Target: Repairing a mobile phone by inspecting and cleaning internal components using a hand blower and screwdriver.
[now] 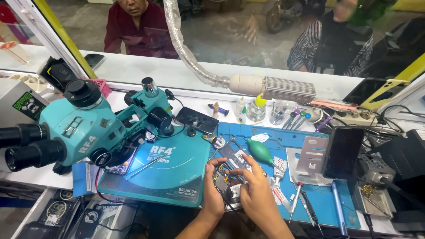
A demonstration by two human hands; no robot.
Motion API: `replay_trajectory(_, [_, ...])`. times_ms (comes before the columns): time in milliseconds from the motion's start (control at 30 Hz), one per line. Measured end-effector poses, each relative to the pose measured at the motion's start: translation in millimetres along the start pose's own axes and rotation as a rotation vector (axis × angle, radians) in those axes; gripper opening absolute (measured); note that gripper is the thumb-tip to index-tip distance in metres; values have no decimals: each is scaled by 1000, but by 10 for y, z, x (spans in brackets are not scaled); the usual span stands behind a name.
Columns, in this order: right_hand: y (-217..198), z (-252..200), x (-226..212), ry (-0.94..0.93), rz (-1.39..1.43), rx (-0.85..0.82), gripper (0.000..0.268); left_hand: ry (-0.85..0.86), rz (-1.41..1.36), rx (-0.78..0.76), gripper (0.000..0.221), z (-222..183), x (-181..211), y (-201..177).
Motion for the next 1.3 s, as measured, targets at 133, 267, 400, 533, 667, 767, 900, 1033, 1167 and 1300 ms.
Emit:
replay_trajectory(133, [28,-16,2,47,44,-15,56,83,152,-19,54,-45,73,-6])
replay_trajectory(267, [8,-24,-12,83,-67,-23,55,248,501,-45,56,-153,217,81])
replay_trajectory(400, [-46,-39,-59,118,-37,-15,55,243,503,-60,57,-148,193,79])
replay_trajectory(533, [-203,-225,-137,-94,-36,91,47,-1,164,46,52,-13,82,39])
replay_trajectory(667, [-264,-465,-348,-550,-464,111,21,-191,5,180,55,42,142,134])
replay_trajectory(767, [-344,-609,-459,-701,-724,192,12,-300,8,222,56,-37,160,244])
replay_trajectory(900, [-615,-697,-677,-762,-736,327,6,-209,-83,35,65,-31,65,339])
replay_trajectory(1033, [-877,-834,-478,-709,-755,444,8,-5,348,-17,86,-273,112,162])
replay_trajectory(1167, [-1165,-904,-286,-559,-670,487,9,478,1226,-282,49,-416,149,197])
replay_trajectory(1300, [-1337,-1072,-97,-430,-694,563,6,466,1836,-481,83,-248,-222,53])
Point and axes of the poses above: each hand's wrist, its own z-axis towards the middle knuckle, its own y-axis out of the palm, x = y × z, the point moved 6 cm from there along z, towards the middle knuckle, and after that the axes turned 7 degrees about -y, right-handed, at the moved point
